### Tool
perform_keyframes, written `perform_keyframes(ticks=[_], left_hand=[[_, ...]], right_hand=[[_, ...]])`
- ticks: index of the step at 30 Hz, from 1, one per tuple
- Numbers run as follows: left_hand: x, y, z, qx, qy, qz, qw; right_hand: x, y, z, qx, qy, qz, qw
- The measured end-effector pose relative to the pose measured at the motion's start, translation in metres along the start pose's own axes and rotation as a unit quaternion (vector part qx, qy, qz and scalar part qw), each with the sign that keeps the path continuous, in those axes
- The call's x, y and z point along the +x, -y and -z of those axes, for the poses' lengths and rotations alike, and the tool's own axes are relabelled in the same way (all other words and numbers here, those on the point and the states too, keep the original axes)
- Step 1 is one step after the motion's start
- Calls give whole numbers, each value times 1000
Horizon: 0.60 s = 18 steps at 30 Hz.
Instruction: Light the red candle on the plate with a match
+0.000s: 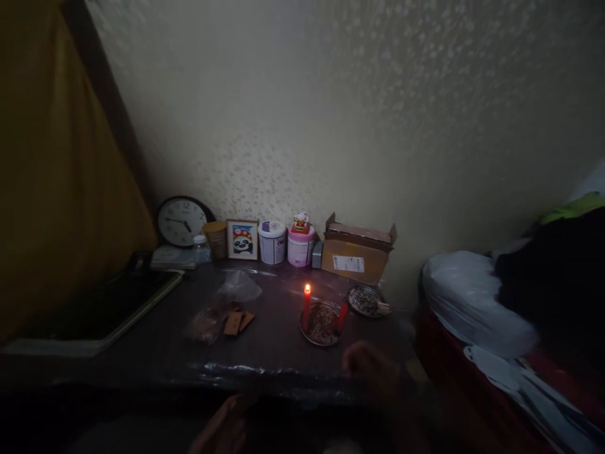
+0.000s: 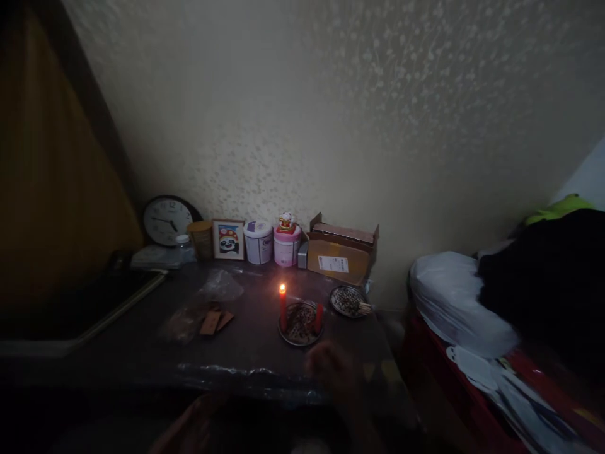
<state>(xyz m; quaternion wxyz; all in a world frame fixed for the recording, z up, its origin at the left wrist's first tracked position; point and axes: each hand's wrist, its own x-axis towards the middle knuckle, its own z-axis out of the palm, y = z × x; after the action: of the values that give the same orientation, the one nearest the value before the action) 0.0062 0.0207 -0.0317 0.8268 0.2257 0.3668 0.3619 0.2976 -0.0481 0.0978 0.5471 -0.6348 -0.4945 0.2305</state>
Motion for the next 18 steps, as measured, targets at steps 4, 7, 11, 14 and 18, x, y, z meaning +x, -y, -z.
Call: perform_keyframes(ticks=[4, 7, 11, 14, 18], left_hand=[[5, 1, 5, -3, 62, 4, 998], [2, 1, 9, -21, 105, -7, 994], [-4, 2, 10, -39, 125, -39, 991], [-9, 4, 4, -25, 137, -57, 989], [-13, 7, -4, -11, 155, -90, 984]], right_hand=[[-38, 15, -91, 27, 184, -16, 982], [-48, 11, -134, -25, 176, 42, 983], [-56, -10, -159, -35, 141, 79, 986], [-64, -29, -165, -13, 134, 88, 987], [-71, -42, -169, 2, 100, 59, 993]])
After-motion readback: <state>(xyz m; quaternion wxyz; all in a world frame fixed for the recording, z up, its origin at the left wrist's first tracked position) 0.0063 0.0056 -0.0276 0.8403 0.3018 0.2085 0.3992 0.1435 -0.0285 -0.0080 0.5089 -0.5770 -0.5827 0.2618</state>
